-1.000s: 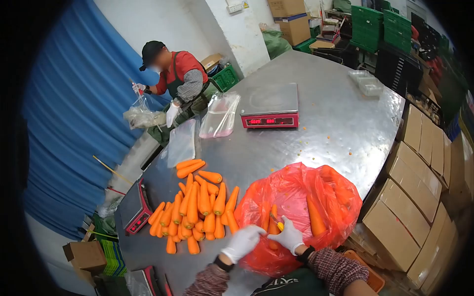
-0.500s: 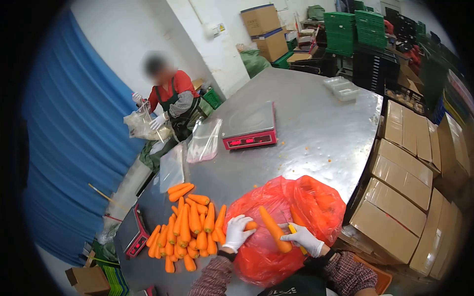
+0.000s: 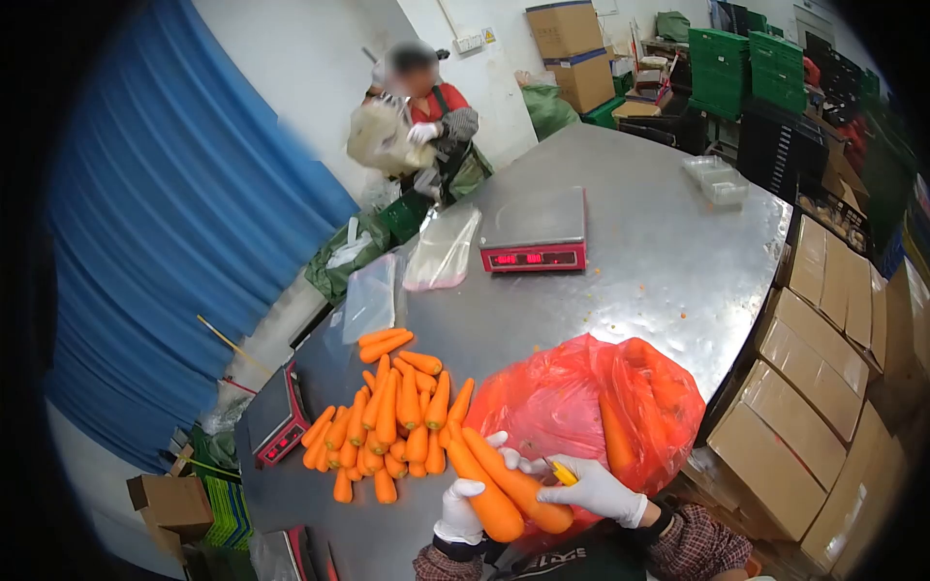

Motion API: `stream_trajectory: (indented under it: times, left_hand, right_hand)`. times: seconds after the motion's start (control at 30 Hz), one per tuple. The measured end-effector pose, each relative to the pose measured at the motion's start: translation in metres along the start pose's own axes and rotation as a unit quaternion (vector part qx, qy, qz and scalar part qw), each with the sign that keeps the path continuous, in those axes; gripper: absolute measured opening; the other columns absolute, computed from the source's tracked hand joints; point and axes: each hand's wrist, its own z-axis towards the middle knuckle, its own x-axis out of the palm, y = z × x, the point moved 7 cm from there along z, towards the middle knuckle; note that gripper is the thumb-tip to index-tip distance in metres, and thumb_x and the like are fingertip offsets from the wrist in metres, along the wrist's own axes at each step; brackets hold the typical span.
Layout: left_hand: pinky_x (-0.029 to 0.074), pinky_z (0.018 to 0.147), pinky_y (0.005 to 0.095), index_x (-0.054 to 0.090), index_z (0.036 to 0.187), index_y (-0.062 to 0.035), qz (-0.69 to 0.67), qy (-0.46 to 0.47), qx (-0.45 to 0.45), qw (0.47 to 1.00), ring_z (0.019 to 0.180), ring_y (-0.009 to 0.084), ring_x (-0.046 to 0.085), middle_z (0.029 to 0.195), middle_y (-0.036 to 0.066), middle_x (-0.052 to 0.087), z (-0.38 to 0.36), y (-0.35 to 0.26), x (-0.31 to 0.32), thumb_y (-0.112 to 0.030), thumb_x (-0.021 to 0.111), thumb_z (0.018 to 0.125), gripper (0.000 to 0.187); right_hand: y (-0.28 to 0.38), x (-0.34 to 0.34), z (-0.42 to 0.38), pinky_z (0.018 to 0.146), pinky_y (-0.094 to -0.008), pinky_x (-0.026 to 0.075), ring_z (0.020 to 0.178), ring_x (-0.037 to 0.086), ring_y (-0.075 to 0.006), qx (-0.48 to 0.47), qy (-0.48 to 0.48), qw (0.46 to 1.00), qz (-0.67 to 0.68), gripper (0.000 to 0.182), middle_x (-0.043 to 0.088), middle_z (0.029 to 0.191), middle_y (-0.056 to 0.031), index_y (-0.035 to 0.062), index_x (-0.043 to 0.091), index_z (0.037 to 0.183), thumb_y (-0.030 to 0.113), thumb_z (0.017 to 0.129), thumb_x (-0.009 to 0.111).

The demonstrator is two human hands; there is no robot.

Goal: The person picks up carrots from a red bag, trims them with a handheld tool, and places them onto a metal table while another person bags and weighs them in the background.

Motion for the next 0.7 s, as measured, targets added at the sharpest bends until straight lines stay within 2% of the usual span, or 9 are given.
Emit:
stream_trajectory:
  times: [0.17, 0.27, 0.33, 0.37, 0.43, 0.47, 0.5, 0.57, 0.7]
  left_hand:
    - [0.04, 0.106, 0.048, 0.044, 0.133, -0.0055, 0.065, -0.01, 0.06, 0.996, 0.104, 0.03, 0.053, 0.106, 0.012, 0.052, -0.004, -0.013, -0.01, -0.015, 0.064, 0.071, 0.065]
    - [0.042, 0.101, 0.0431, 0.047, 0.126, -0.0068, 0.134, -0.052, 0.088, 0.986, 0.103, 0.0246, 0.052, 0.104, 0.01, 0.052, -0.004, -0.02, -0.017, -0.003, 0.064, 0.069, 0.059]
    - [0.045, 0.095, 0.0372, 0.049, 0.119, -0.0071, 0.363, -0.085, 0.147, 0.916, 0.099, 0.0197, 0.053, 0.102, 0.007, 0.051, -0.008, -0.027, -0.011, 0.004, 0.064, 0.069, 0.053]
    - [0.045, 0.095, 0.0372, 0.049, 0.119, -0.0071, 0.363, -0.081, 0.146, 0.917, 0.099, 0.0197, 0.053, 0.102, 0.007, 0.051, -0.008, -0.026, -0.008, 0.004, 0.064, 0.069, 0.053]
    - [0.047, 0.089, 0.0365, 0.05, 0.118, -0.0044, 0.558, -0.138, 0.187, 0.797, 0.101, 0.0235, 0.055, 0.103, 0.009, 0.054, -0.013, -0.032, 0.0, 0.01, 0.069, 0.065, 0.058]
    - [0.046, 0.088, 0.039, 0.052, 0.115, -0.0054, 0.612, -0.139, 0.222, 0.746, 0.102, 0.0294, 0.055, 0.102, 0.011, 0.055, -0.015, -0.034, -0.004, 0.008, 0.073, 0.062, 0.058]
    - [0.046, 0.088, 0.039, 0.052, 0.115, -0.0054, 0.612, -0.136, 0.22, 0.747, 0.102, 0.0294, 0.055, 0.102, 0.011, 0.055, -0.015, -0.036, -0.003, 0.008, 0.073, 0.062, 0.058]
    - [0.044, 0.089, 0.0427, 0.052, 0.115, -0.006, 0.701, -0.116, 0.314, 0.629, 0.101, 0.0356, 0.054, 0.103, 0.013, 0.055, -0.024, -0.045, 0.019, 0.005, 0.075, 0.058, 0.062]
    - [0.043, 0.091, 0.0457, 0.052, 0.115, -0.0066, 0.712, -0.084, 0.353, 0.601, 0.101, 0.0373, 0.053, 0.104, 0.014, 0.055, -0.032, -0.049, 0.032, 0.004, 0.075, 0.056, 0.063]
  right_hand:
    - [0.019, -0.019, -0.014, 0.096, -0.031, 0.047, 0.109, 0.061, -0.0158, -0.077, -0.118, 0.989, 0.03, 0.044, 0.063, 0.124, -0.0071, -0.0006, 0.056, 0.132, 0.024, 0.097, 0.065]
    - [0.034, -0.018, -0.029, 0.08, -0.0286, 0.052, 0.085, 0.067, -0.0149, -0.143, -0.177, 0.964, -0.139, 0.039, 0.071, 0.104, -0.009, 0.0039, 0.065, 0.122, 0.032, 0.095, 0.067]
    - [0.053, -0.004, -0.038, 0.061, -0.0288, 0.053, 0.06, 0.065, -0.0188, -0.235, -0.22, 0.878, -0.354, 0.032, 0.069, 0.077, -0.0066, 0.0116, 0.073, 0.11, 0.036, 0.089, 0.072]
    - [0.057, -0.002, -0.04, 0.061, -0.0288, 0.053, 0.06, 0.065, -0.0188, -0.235, -0.224, 0.877, -0.354, 0.032, 0.069, 0.077, -0.0066, 0.0116, 0.073, 0.11, 0.036, 0.089, 0.072]
    - [0.067, 0.014, -0.047, 0.057, -0.0298, 0.051, 0.06, 0.065, -0.0196, -0.246, -0.184, 0.821, -0.481, 0.035, 0.066, 0.073, -0.0038, 0.0127, 0.072, 0.111, 0.038, 0.086, 0.073]
    - [0.068, 0.016, -0.048, 0.053, -0.0293, 0.049, 0.058, 0.064, -0.0169, -0.26, -0.187, 0.807, -0.496, 0.037, 0.062, 0.068, -0.0027, 0.0129, 0.072, 0.111, 0.039, 0.085, 0.074]
    - [0.068, 0.016, -0.05, 0.053, -0.0293, 0.049, 0.058, 0.064, -0.0169, -0.257, -0.189, 0.808, -0.496, 0.037, 0.062, 0.068, -0.0027, 0.0129, 0.072, 0.111, 0.039, 0.085, 0.074]
    - [0.072, 0.018, -0.053, 0.052, -0.029, 0.049, 0.057, 0.064, -0.0167, -0.281, -0.196, 0.796, -0.499, 0.038, 0.062, 0.068, -0.0027, 0.0127, 0.072, 0.111, 0.039, 0.085, 0.074]
    - [0.077, 0.02, -0.056, 0.052, -0.0301, 0.049, 0.056, 0.063, -0.0185, -0.288, -0.2, 0.797, -0.492, 0.038, 0.063, 0.068, -0.0039, 0.0115, 0.073, 0.109, 0.04, 0.084, 0.074]
